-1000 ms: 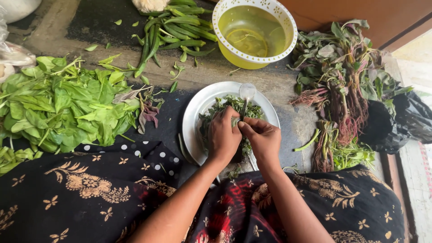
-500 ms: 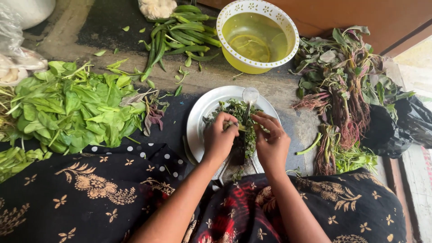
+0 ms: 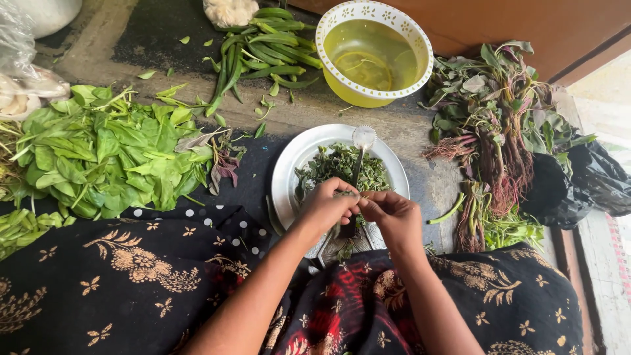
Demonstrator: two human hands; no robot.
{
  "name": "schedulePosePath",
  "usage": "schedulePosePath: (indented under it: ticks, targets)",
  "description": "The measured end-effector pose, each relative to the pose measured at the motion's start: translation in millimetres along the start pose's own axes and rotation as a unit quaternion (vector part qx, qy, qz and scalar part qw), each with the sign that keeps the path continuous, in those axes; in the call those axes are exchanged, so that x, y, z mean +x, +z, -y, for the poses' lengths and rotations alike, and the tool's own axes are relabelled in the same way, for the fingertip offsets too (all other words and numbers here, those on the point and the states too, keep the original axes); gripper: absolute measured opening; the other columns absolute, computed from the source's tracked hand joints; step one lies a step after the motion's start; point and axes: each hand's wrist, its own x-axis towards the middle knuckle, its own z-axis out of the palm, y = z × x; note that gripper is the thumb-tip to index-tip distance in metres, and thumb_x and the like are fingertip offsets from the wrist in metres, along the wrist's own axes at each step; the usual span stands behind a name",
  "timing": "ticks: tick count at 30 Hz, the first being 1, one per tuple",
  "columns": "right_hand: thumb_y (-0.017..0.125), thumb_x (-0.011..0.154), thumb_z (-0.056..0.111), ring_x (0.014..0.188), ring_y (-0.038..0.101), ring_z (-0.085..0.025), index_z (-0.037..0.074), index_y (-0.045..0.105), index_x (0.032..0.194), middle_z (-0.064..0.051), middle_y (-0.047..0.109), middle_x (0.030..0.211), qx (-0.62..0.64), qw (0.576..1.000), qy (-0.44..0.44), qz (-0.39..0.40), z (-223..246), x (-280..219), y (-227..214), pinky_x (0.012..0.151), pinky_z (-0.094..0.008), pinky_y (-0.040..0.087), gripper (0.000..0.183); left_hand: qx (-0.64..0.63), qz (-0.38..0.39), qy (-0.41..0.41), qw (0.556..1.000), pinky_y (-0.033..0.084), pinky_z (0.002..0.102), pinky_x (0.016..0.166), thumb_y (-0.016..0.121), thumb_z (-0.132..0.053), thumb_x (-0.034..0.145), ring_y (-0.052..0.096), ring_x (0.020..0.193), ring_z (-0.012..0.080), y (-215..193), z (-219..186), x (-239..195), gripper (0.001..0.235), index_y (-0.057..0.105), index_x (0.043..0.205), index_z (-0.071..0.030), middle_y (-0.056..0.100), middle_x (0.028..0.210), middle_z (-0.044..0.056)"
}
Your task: The person chops leafy green vegetables using a cutting tool over a plate and then pours the chopped greens from the plate into a bowl of water.
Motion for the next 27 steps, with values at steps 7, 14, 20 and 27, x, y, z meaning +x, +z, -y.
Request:
schedulePosePath:
  ticks: [7,14,20,27]
  targets:
    - [0.079,0.086,0.008,0.072,0.07,-0.01,-0.002,0.077,0.098,-0.007,0.078,0.083,0.044,0.999,0.004,-0.016,-25,7,11,0.067,-0.024,0.057,0.016,0.175,-0.126,0.045,0.975,0.058,0.034,0.067,0.066,-0.018,0.088,0.076,0.074,0.0186,9,14,5,0.017,0.07,0.103,-0.012,0.078,0.082,0.007]
    - [0.08,0.086,0.006,0.074,0.072,-0.011,-0.002,0.077,0.101,-0.008,0.079,0.086,0.053,0.998,0.007,-0.036,-23,11,16,0.069,-0.024,0.058,0.018,0.225,-0.235,0.142,0.935,0.055,0.046,0.075,0.068,-0.013,0.084,0.073,0.081,0.0336,23,21,7,0.011,0.07,0.094,-0.014,0.075,0.083,0.013]
    - [0.078,0.086,0.004,0.075,0.071,-0.01,-0.003,0.076,0.099,-0.009,0.078,0.086,0.053,0.997,-0.003,-0.059,-14,13,22,0.069,-0.023,0.057,0.015,0.223,-0.252,0.178,0.925,0.052,0.049,0.076,0.064,-0.007,0.086,0.071,0.086,0.0366,29,12,0,0.012,0.065,0.097,-0.012,0.074,0.087,0.013]
    - [0.078,0.088,0.004,0.075,0.069,-0.008,-0.003,0.075,0.098,-0.006,0.077,0.086,0.06,0.996,-0.025,-0.061,-14,22,26,0.069,-0.022,0.055,0.013,0.239,-0.252,0.278,0.896,0.05,0.05,0.073,0.063,0.002,0.082,0.069,0.085,0.038,25,16,17,0.022,0.058,0.102,-0.007,0.069,0.087,0.016]
